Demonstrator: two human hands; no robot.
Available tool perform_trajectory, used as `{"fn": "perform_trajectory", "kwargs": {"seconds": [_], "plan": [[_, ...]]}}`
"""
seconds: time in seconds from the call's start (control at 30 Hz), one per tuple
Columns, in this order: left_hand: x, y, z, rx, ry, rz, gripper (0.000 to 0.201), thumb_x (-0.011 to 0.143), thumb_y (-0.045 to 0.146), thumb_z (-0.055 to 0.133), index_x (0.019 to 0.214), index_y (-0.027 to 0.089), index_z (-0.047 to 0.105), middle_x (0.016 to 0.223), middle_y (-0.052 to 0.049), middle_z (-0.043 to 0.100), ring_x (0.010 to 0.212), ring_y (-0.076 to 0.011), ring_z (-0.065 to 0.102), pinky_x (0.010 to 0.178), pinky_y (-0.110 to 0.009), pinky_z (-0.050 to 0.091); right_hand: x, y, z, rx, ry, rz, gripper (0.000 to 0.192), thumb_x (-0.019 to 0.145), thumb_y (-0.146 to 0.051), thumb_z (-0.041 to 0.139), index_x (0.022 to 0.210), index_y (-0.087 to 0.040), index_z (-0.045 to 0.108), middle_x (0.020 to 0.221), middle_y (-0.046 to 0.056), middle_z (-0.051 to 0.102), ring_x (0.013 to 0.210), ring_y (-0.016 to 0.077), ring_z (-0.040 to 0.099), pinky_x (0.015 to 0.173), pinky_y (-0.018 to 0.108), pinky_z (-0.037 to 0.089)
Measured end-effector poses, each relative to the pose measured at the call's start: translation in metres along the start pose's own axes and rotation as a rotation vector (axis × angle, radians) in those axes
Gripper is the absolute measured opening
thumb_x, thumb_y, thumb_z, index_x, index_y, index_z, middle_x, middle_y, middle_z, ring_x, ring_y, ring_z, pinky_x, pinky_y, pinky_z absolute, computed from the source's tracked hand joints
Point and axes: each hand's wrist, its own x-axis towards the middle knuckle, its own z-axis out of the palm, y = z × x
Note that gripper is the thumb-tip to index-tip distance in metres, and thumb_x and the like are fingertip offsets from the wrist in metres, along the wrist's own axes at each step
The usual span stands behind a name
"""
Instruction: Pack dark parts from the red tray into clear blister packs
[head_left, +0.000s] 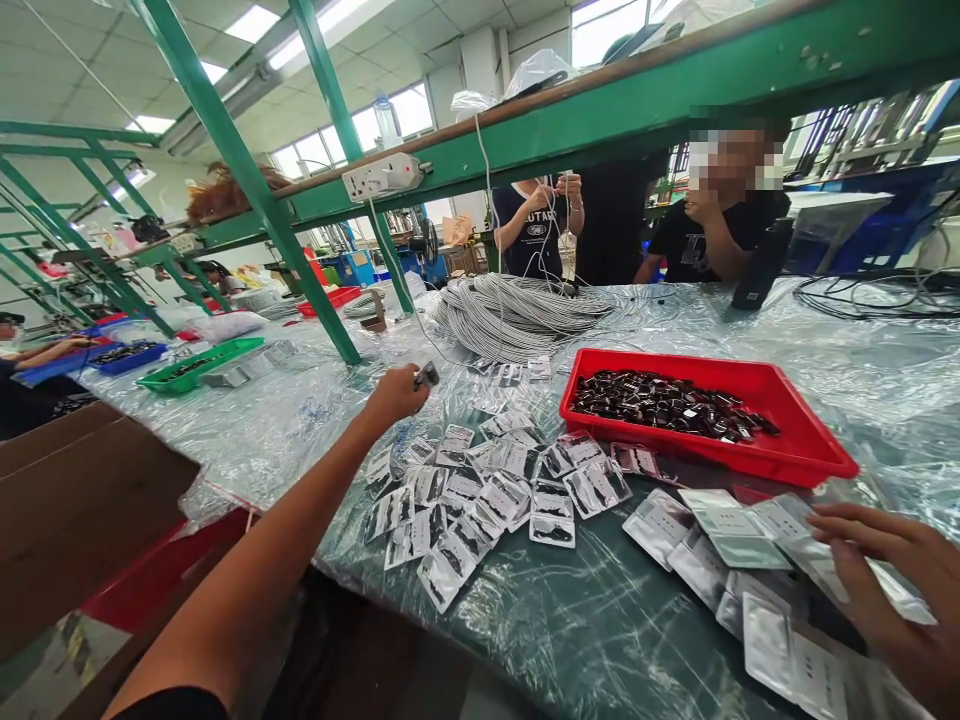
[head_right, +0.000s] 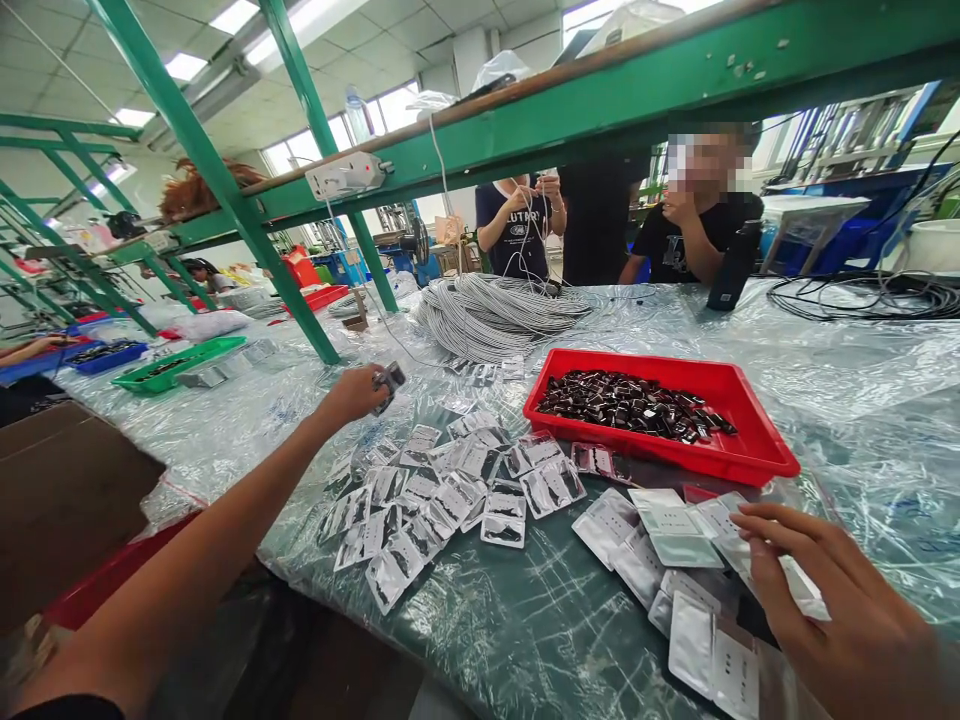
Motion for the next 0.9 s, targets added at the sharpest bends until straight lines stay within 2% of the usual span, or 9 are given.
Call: {"fn": "perform_trajectory", "kwargs": {"seconds": [0.17, 0.27, 0.33, 0.43, 0.53, 0.63, 0.7, 0.8, 0.9], "plan": [[-0.053, 0.119, 0.001, -0.565, 0.056, 0.419, 0.051, 0.091, 0.024, 0.048, 0.140, 0.011, 0.041, 0.106, -0.012, 0.071, 0.086, -0.0208, 0.068, 0.078, -0.035, 0.054, 0.004, -0.008, -0.005, 0.001, 0.004, -0.139, 0.013, 0.091, -0.029, 0.049, 0.098, -0.029, 0.060, 0.097, 0.006, 0.071, 0.083, 0.0238, 0.072, 0.073, 0.038, 0.055], [-0.095, 0.195, 0.023, -0.677, -0.066, 0.799, 0.074, 0.087, 0.039, 0.064, 0.147, 0.009, 0.032, 0.134, -0.022, 0.057, 0.123, -0.0298, 0.056, 0.098, -0.042, 0.050, 0.005, -0.008, -0.006, -0.017, 0.026, -0.110, 0.013, 0.091, -0.028, 0.049, 0.097, -0.027, 0.061, 0.098, 0.006, 0.071, 0.085, 0.0243, 0.071, 0.075, 0.038, 0.054], [-0.126, 0.217, 0.038, -0.639, -0.079, 0.948, 0.082, 0.084, 0.046, 0.066, 0.148, 0.008, 0.031, 0.145, -0.027, 0.045, 0.134, -0.0343, 0.046, 0.107, -0.047, 0.045, 0.004, -0.007, -0.006, -0.024, 0.045, -0.088, 0.013, 0.092, -0.027, 0.049, 0.097, -0.028, 0.061, 0.098, 0.006, 0.070, 0.086, 0.0243, 0.071, 0.076, 0.038, 0.054], [-0.175, 0.192, 0.058, -0.494, -0.014, 0.910, 0.075, 0.083, 0.051, 0.066, 0.146, 0.019, 0.039, 0.150, -0.022, 0.040, 0.142, -0.0386, 0.035, 0.113, -0.058, 0.036, 0.001, -0.008, -0.004, -0.007, 0.024, -0.097, 0.013, 0.092, -0.027, 0.049, 0.099, -0.029, 0.060, 0.099, 0.006, 0.070, 0.085, 0.0243, 0.071, 0.078, 0.039, 0.055], [-0.212, 0.116, 0.077, -0.362, 0.129, 0.587, 0.080, 0.079, 0.057, 0.066, 0.148, 0.031, 0.038, 0.157, -0.017, 0.032, 0.145, -0.0437, 0.028, 0.111, -0.067, 0.033, -0.007, -0.019, 0.007, 0.096, -0.077, -0.192, 0.019, 0.092, -0.029, 0.052, 0.109, -0.029, 0.061, 0.107, 0.008, 0.068, 0.093, 0.0246, 0.070, 0.081, 0.039, 0.056], [-0.230, 0.037, 0.102, -0.241, 0.244, 0.198, 0.081, 0.076, 0.063, 0.064, 0.149, 0.039, 0.038, 0.161, -0.011, 0.024, 0.144, -0.0482, 0.025, 0.108, -0.071, 0.033, -0.012, -0.047, 0.029, 0.159, -0.356, -0.301, 0.044, 0.090, -0.041, 0.058, 0.132, -0.030, 0.056, 0.133, 0.011, 0.059, 0.114, 0.0283, 0.064, 0.089, 0.042, 0.056], [-0.232, 0.004, 0.119, -0.210, 0.222, 0.089, 0.083, 0.073, 0.068, 0.063, 0.148, 0.041, 0.039, 0.161, -0.008, 0.027, 0.143, -0.0489, 0.027, 0.107, -0.070, 0.034, -0.010, -0.074, 0.049, 0.126, -0.602, -0.305, 0.063, 0.086, -0.053, 0.061, 0.144, -0.033, 0.048, 0.149, 0.014, 0.046, 0.127, 0.0341, 0.055, 0.096, 0.049, 0.052], [-0.216, -0.006, 0.139, -0.220, 0.157, 0.094, 0.083, 0.074, 0.069, 0.063, 0.148, 0.040, 0.039, 0.161, -0.008, 0.026, 0.145, -0.0451, 0.027, 0.111, -0.066, 0.032, 0.006, -0.120, 0.086, 0.066, -0.925, -0.222, 0.079, 0.081, -0.064, 0.061, 0.151, -0.034, 0.038, 0.156, 0.017, 0.035, 0.137, 0.0430, 0.040, 0.104, 0.059, 0.041], [-0.175, 0.006, 0.149, -0.229, 0.140, 0.113, 0.079, 0.079, 0.064, 0.060, 0.149, 0.035, 0.038, 0.162, -0.010, 0.024, 0.147, -0.0421, 0.021, 0.115, -0.064, 0.025, 0.031, -0.163, 0.133, 0.031, -1.027, -0.157, 0.076, 0.088, -0.063, 0.052, 0.154, -0.030, 0.032, 0.160, 0.021, 0.025, 0.142, 0.0484, 0.028, 0.107, 0.069, 0.027]]}}
